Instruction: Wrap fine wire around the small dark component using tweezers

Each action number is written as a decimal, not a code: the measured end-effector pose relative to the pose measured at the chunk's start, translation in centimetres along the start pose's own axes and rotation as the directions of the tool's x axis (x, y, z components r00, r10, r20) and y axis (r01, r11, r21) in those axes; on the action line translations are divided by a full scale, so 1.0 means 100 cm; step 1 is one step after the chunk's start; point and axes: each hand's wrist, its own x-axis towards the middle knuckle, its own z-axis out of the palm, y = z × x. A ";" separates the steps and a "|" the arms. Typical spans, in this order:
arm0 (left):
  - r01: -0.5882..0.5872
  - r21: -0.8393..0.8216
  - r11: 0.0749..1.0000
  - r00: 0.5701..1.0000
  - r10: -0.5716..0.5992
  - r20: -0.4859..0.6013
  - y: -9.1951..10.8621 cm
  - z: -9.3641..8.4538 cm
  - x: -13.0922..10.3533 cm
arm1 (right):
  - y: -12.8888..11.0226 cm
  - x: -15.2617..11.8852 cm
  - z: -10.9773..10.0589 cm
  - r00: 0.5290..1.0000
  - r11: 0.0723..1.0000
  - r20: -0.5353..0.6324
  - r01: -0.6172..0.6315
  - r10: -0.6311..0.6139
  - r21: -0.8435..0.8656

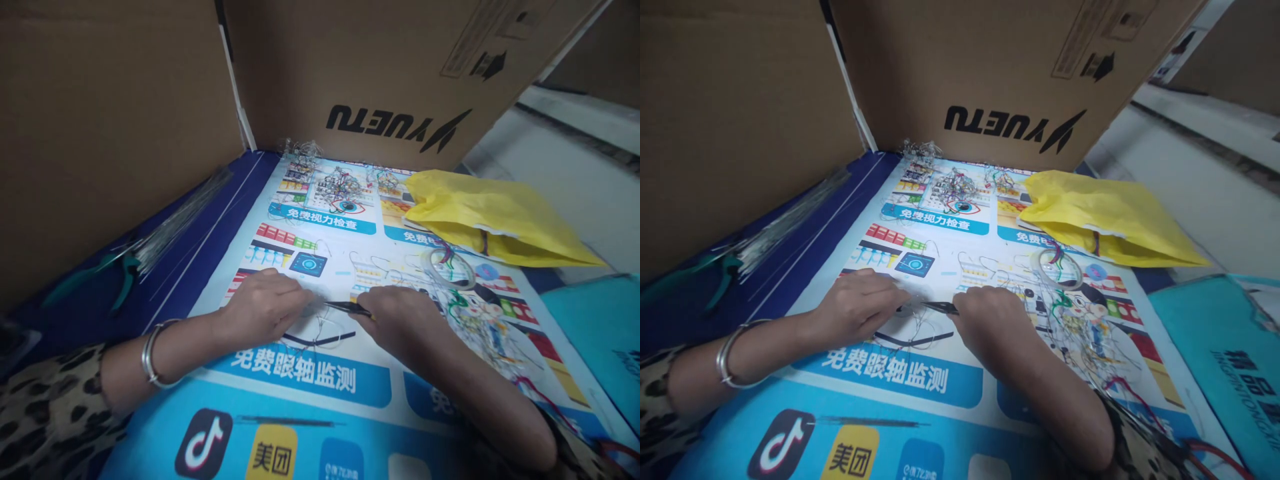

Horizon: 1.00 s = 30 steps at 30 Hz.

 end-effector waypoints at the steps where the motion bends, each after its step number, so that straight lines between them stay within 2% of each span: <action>1: -0.009 -0.002 1.000 1.000 0.009 0.005 0.000 0.000 0.000 | 0.000 0.000 0.000 1.000 1.000 -0.006 0.004 -0.004 -0.003; 6: -0.015 -0.040 0.999 1.000 0.015 -0.003 -0.001 -0.002 0.002 | 0.000 0.001 0.000 1.000 1.000 -0.004 0.007 -0.007 -0.012; 10: 0.047 -0.170 0.984 0.999 -0.048 0.000 -0.004 -0.002 0.004 | 0.001 0.002 0.001 1.000 1.000 -0.005 0.000 0.000 -0.003; 14: 0.123 -0.342 0.932 0.992 -0.125 0.016 -0.004 0.000 0.005 | 0.001 0.003 0.004 1.000 1.000 -0.016 0.011 -0.011 0.000; 18: 0.190 -0.418 0.888 0.981 -0.188 0.046 -0.002 0.001 0.006 | 0.000 0.005 0.008 0.999 1.000 -0.034 0.016 -0.016 0.006; 24: 0.314 -0.372 0.874 0.949 -0.297 0.103 -0.003 0.002 0.006 | -0.002 0.007 0.015 0.990 0.998 -0.132 0.043 -0.050 -0.055; 30: 0.278 -0.282 0.918 0.961 -0.267 0.078 -0.004 0.005 0.003 | -0.003 0.006 0.019 0.981 0.999 -0.186 0.049 -0.049 -0.001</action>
